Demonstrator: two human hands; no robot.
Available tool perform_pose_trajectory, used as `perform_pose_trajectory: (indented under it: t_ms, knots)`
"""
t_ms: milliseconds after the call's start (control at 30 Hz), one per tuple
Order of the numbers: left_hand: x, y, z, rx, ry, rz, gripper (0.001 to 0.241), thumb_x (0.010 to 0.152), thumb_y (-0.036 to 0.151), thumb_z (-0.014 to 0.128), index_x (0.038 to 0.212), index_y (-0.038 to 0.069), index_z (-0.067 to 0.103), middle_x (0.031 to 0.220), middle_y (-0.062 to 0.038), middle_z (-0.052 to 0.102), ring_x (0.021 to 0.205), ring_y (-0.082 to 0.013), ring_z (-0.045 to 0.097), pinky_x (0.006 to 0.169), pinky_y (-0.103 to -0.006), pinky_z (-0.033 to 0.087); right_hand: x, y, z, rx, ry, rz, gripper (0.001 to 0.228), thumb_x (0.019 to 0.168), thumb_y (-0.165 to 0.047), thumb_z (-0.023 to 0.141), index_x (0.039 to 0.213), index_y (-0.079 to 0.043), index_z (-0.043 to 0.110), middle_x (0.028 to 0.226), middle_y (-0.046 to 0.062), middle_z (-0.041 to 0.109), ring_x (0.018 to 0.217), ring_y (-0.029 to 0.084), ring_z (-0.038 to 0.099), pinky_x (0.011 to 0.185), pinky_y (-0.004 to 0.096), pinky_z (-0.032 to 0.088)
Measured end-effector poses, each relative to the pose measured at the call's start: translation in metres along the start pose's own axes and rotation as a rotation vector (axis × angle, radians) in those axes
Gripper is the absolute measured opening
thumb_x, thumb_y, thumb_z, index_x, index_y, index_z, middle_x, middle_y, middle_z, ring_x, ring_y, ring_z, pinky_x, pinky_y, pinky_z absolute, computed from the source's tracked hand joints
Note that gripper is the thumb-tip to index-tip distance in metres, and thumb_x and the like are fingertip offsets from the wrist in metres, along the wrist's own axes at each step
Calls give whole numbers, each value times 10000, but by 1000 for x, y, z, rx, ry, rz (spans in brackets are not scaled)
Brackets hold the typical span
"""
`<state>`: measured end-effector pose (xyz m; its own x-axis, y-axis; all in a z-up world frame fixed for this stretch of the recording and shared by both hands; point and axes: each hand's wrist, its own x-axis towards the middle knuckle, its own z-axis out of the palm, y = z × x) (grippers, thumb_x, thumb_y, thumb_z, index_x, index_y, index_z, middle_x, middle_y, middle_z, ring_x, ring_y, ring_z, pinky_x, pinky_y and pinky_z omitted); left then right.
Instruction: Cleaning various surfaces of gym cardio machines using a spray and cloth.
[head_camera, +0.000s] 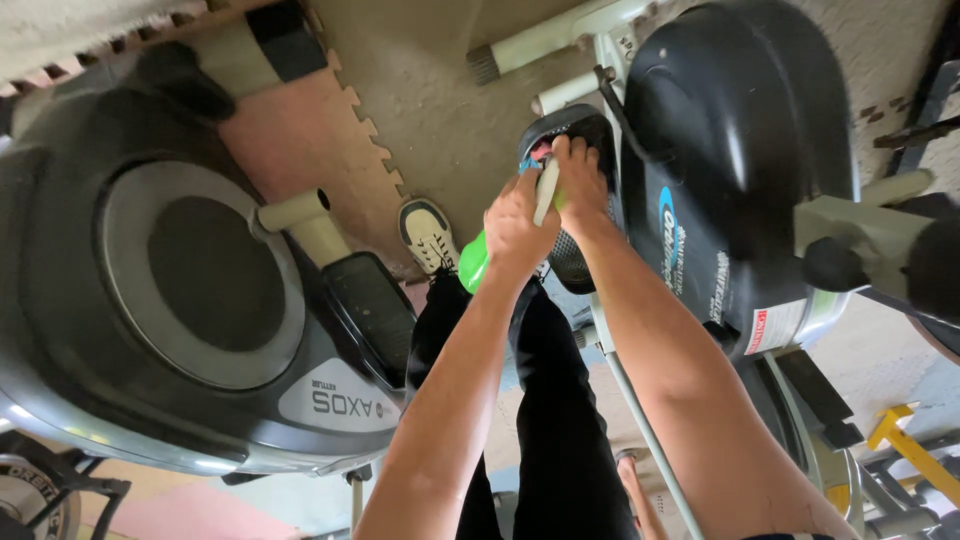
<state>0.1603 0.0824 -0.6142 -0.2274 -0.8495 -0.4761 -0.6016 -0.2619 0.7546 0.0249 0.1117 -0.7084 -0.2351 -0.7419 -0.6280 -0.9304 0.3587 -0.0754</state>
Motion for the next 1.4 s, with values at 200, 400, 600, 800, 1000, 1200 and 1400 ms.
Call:
perform_pose_trajectory:
  t_ms: [200,400,600,800,1000,1200,1400]
  knots:
    - [5,3,-8,-123,72,40,395,802,138,621,1194,90,626,1028,-186,693,936,-440,665,788,-508,540,-10,5,-37,153,-80,-28,309,1030,-321,608,1198,-87,498,1220,198,553,1153,438,554,889,562,512]
    - [-7,-7,-3,-211,105,28,397,826,83,596,1222,75,626,1016,-191,687,919,-430,673,801,-492,546,-43,-4,-163,73,181,-228,300,977,-139,711,1245,-92,584,1195,172,596,1098,397,612,893,516,506]
    - [-13,6,-13,-267,92,47,383,818,79,602,1200,68,626,963,-188,680,898,-427,671,792,-494,538,-16,26,-222,-214,514,-204,475,960,-89,643,1424,-61,549,1470,206,510,1371,415,474,1161,589,399]
    - [-11,11,-23,-261,131,22,394,816,59,589,1206,75,642,972,-182,682,905,-421,668,805,-489,539,46,60,-181,-522,388,-75,838,785,-422,829,1463,-1,574,1527,289,484,1329,588,389,1029,717,278]
    - [-1,9,-29,-302,123,65,419,809,62,609,1228,66,634,1019,-176,683,916,-413,669,794,-471,545,64,68,-165,-537,363,-128,729,735,-319,828,1383,-26,669,1469,308,522,1331,590,435,1080,687,310]
    - [5,10,-23,-298,164,65,385,842,58,619,1227,59,630,1033,-174,685,927,-412,666,801,-467,546,104,55,-127,-849,278,-15,707,747,-345,733,1372,-23,655,1422,331,541,1236,595,479,1007,704,314]
    - [5,9,-22,-303,177,55,392,834,48,616,1225,62,628,1023,-169,684,921,-410,671,799,-468,547,104,43,-61,-1423,-125,-144,471,1021,-265,485,1363,-20,696,1328,187,653,1254,411,566,1134,674,275]
